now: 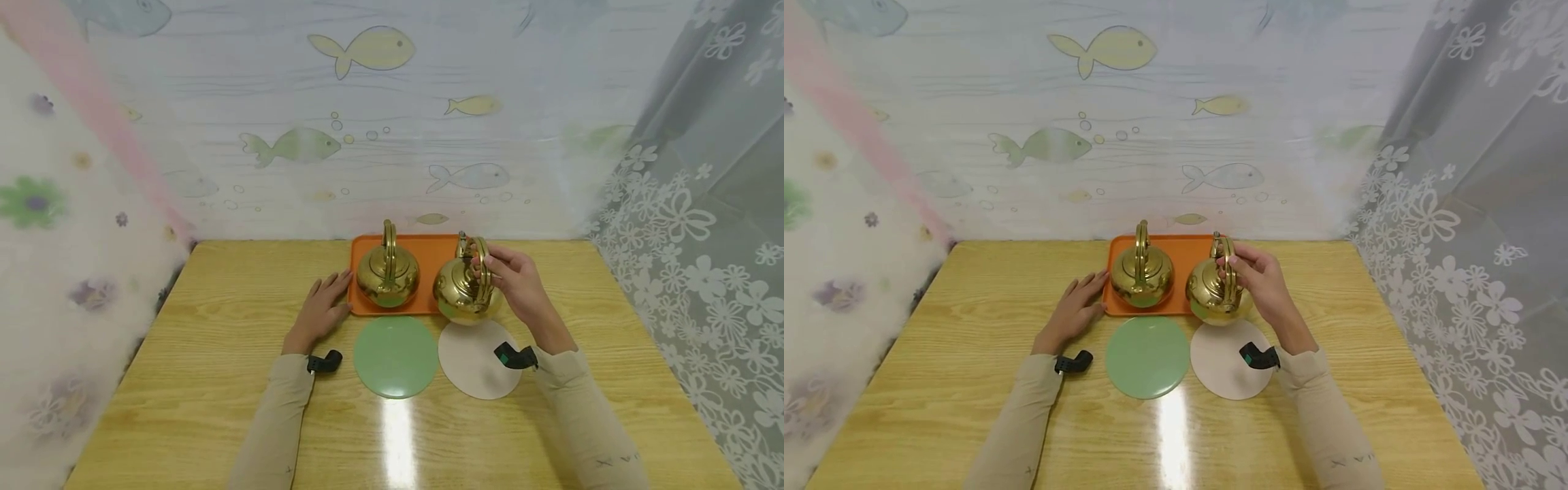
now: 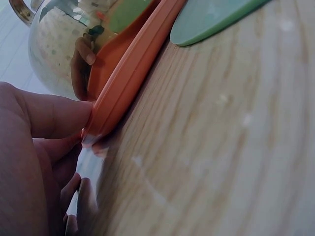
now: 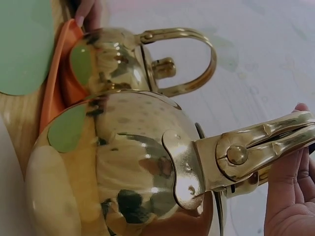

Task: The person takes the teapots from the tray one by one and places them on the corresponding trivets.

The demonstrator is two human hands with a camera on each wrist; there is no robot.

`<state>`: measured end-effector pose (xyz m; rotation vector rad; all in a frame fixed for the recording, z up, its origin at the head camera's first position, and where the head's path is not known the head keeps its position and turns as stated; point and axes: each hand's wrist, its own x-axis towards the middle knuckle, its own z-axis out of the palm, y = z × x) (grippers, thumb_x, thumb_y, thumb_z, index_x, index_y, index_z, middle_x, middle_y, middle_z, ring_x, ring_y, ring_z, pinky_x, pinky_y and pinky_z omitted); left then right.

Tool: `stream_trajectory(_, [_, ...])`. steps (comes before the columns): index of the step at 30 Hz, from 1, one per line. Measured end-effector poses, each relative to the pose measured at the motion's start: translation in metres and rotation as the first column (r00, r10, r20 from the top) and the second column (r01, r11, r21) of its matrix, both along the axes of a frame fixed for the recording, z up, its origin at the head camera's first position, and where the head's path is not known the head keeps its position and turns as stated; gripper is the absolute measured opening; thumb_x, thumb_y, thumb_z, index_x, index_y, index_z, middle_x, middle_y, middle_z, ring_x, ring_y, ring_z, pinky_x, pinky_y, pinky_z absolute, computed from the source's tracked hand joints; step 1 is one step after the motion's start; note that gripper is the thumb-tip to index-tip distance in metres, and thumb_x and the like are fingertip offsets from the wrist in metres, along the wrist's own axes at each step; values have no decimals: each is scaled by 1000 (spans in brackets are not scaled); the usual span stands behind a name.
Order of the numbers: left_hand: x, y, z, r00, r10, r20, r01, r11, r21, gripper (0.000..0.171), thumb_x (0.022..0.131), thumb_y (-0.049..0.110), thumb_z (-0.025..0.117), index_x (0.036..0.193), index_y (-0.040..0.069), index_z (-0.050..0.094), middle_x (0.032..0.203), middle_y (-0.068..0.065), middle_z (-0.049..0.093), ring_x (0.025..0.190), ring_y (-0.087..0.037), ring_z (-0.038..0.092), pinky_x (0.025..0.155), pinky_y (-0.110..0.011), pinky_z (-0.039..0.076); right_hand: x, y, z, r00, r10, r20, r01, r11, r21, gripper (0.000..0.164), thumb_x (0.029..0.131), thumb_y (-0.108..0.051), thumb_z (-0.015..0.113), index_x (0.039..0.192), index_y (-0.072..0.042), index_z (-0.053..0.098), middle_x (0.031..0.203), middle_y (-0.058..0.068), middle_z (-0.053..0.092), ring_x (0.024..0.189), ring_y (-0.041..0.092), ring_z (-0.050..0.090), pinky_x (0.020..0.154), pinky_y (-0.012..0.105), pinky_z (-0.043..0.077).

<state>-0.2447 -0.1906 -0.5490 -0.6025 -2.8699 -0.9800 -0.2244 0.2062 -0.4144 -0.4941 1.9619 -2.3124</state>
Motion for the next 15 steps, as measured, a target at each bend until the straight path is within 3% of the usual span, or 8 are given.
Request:
stream_trajectory(2, [0, 0, 0, 1000, -1, 4, 1, 1000, 2, 66, 100, 29, 53, 161, 15, 33, 166, -3, 32, 155, -34, 23, 128, -51, 3, 3, 1, 0, 1000, 9, -7, -9, 1000, -2, 51, 105, -10, 54, 141, 23, 41, 109, -1, 72, 97, 10, 70, 79, 20, 59])
stream_trajectory(6, [0, 0, 1, 1000, -3, 7, 3, 1000, -5, 66, 101, 29, 53, 162, 15, 32, 166, -2, 32, 155, -33, 22, 129, -51, 3, 11, 2, -2, 1000, 27, -5, -27, 999, -23, 36, 105, -10, 55, 136, 7, 58, 110, 0, 74, 99, 10, 71, 79, 20, 59])
stream_trajectory(9, [0, 0, 1, 1000, -4, 9, 4, 1000, -8, 65, 101, 29, 52, 162, 16, 32, 166, -2, 32, 155, -33, 23, 129, -50, 3, 17, 4, -4, 999, 36, -9, -36, 999, -33, 31, 104, -10, 56, 132, 0, 63, 109, 0, 75, 99, 10, 71, 79, 20, 59])
stream_trajectory(13, [0, 0, 2, 1000, -3, 8, 3, 1000, -4, 65, 100, 27, 52, 161, 15, 33, 166, -3, 32, 155, -33, 23, 129, -50, 3, 23, 6, -6, 998, 48, -35, -49, 998, -35, 35, 105, -9, 55, 136, 8, 59, 111, 2, 74, 101, 11, 71, 80, 22, 60])
stream_trajectory(15, [0, 0, 3, 1000, -6, 6, 6, 1000, -3, 65, 100, 26, 52, 161, 15, 33, 166, -3, 33, 155, -33, 23, 129, -50, 3, 27, 8, -7, 997, 57, -45, -59, 997, -47, 32, 105, -6, 53, 134, 4, 61, 112, 4, 74, 101, 12, 71, 80, 22, 61])
